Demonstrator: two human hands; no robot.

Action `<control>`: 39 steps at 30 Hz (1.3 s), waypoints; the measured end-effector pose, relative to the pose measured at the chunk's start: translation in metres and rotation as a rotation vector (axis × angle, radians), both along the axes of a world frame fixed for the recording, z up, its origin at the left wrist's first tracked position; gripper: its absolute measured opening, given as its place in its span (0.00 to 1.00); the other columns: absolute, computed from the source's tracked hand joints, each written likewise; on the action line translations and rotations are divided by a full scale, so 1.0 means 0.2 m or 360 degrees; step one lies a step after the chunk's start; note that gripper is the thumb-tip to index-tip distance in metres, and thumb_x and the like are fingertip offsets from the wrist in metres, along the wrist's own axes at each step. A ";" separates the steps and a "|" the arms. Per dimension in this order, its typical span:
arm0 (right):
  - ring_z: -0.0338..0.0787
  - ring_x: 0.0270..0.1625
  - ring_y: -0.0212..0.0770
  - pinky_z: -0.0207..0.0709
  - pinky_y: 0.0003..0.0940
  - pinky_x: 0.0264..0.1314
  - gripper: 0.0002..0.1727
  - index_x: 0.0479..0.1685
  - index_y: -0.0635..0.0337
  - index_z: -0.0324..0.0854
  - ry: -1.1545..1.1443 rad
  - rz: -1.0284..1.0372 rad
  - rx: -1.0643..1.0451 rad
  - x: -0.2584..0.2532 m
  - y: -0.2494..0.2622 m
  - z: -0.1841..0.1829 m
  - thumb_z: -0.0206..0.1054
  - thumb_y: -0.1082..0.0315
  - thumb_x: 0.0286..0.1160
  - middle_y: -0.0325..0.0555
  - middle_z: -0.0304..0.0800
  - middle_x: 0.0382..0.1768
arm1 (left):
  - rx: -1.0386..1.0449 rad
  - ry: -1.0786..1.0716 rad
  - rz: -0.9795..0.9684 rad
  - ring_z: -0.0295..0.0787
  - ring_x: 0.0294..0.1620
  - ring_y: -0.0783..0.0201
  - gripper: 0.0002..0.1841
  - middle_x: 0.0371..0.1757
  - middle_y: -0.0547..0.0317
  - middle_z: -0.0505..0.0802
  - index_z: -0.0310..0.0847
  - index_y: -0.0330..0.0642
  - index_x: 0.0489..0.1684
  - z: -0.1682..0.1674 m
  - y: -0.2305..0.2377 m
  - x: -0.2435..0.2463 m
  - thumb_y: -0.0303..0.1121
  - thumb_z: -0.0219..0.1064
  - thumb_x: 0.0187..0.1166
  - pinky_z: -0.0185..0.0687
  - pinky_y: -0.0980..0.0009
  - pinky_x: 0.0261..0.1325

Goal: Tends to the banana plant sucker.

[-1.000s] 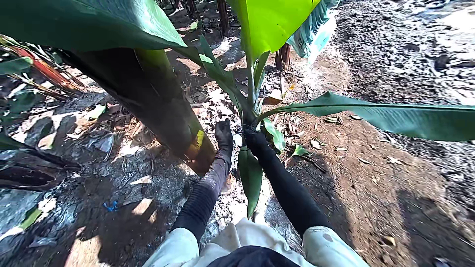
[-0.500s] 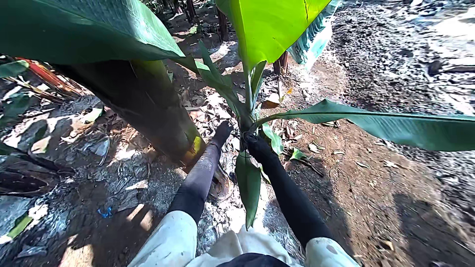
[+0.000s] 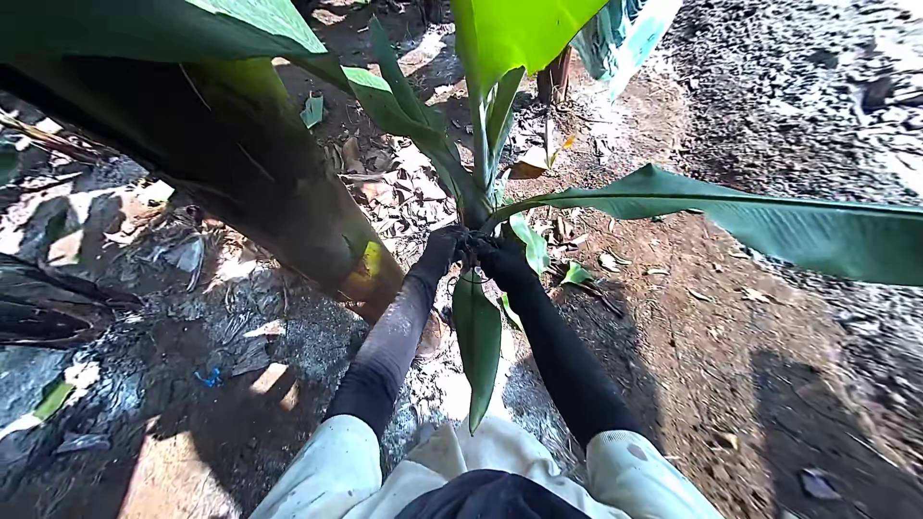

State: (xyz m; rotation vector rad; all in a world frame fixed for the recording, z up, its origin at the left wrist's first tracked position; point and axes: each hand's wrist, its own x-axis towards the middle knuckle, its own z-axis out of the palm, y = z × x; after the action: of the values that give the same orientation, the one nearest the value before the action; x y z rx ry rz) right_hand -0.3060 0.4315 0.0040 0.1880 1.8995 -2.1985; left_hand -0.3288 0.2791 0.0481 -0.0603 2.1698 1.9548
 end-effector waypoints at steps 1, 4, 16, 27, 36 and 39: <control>0.75 0.22 0.29 0.74 0.28 0.25 0.20 0.63 0.58 0.85 -0.0042 0.0035 -0.0021 -0.01 -0.01 -0.01 0.66 0.53 0.85 0.39 0.84 0.29 | 0.0165 0.0096 -0.0040 0.85 0.30 0.61 0.17 0.40 0.41 0.90 0.77 0.22 0.64 -0.16 -0.03 -0.06 0.29 0.57 0.89 0.81 0.71 0.29; 0.74 0.19 0.28 0.71 0.26 0.22 0.17 0.56 0.62 0.84 -0.0130 -0.0020 -0.0037 -0.02 -0.03 -0.03 0.67 0.57 0.85 0.37 0.82 0.25 | 0.0048 -0.0049 0.0241 0.87 0.34 0.65 0.14 0.43 0.51 0.92 0.83 0.36 0.62 -0.18 -0.04 -0.09 0.33 0.62 0.88 0.86 0.68 0.38; 0.73 0.21 0.31 0.71 0.31 0.25 0.15 0.50 0.65 0.84 -0.0050 -0.0100 0.0050 0.04 -0.07 0.03 0.67 0.60 0.84 0.41 0.80 0.25 | -0.0472 0.0045 0.0127 0.74 0.22 0.67 0.18 0.29 0.55 0.88 0.90 0.36 0.46 -0.09 0.05 0.09 0.44 0.65 0.86 0.73 0.66 0.28; 0.69 0.18 0.32 0.68 0.32 0.23 0.20 0.56 0.61 0.87 0.0093 -0.0312 0.0120 0.49 0.02 0.04 0.55 0.55 0.92 0.39 0.75 0.20 | -0.0440 -0.0125 -0.0154 0.95 0.40 0.55 0.18 0.52 0.36 0.92 0.70 0.25 0.71 0.04 -0.02 0.17 0.32 0.49 0.93 0.92 0.62 0.42; 0.64 0.14 0.27 0.60 0.24 0.16 0.17 0.58 0.67 0.83 -0.0066 -0.0153 -0.0323 0.97 -0.09 0.03 0.53 0.64 0.91 0.33 0.69 0.16 | -0.0283 -0.0120 -0.0447 0.94 0.37 0.60 0.23 0.47 0.44 0.93 0.61 0.33 0.80 0.10 -0.04 0.05 0.26 0.58 0.88 0.90 0.65 0.42; 0.64 0.14 0.26 0.59 0.23 0.15 0.16 0.56 0.66 0.83 -0.0064 -0.0095 -0.0352 1.14 -0.15 0.04 0.55 0.64 0.90 0.33 0.71 0.17 | -0.0144 -0.0101 -0.0454 0.92 0.38 0.61 0.20 0.48 0.45 0.92 0.67 0.32 0.78 0.05 -0.03 0.06 0.28 0.55 0.90 0.89 0.65 0.43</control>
State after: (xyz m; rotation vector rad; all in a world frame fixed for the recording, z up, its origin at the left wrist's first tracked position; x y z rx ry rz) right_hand -0.0778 0.4017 0.0110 0.2506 1.6343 -2.4039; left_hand -0.3175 0.2740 0.0590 0.1616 2.0931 1.6765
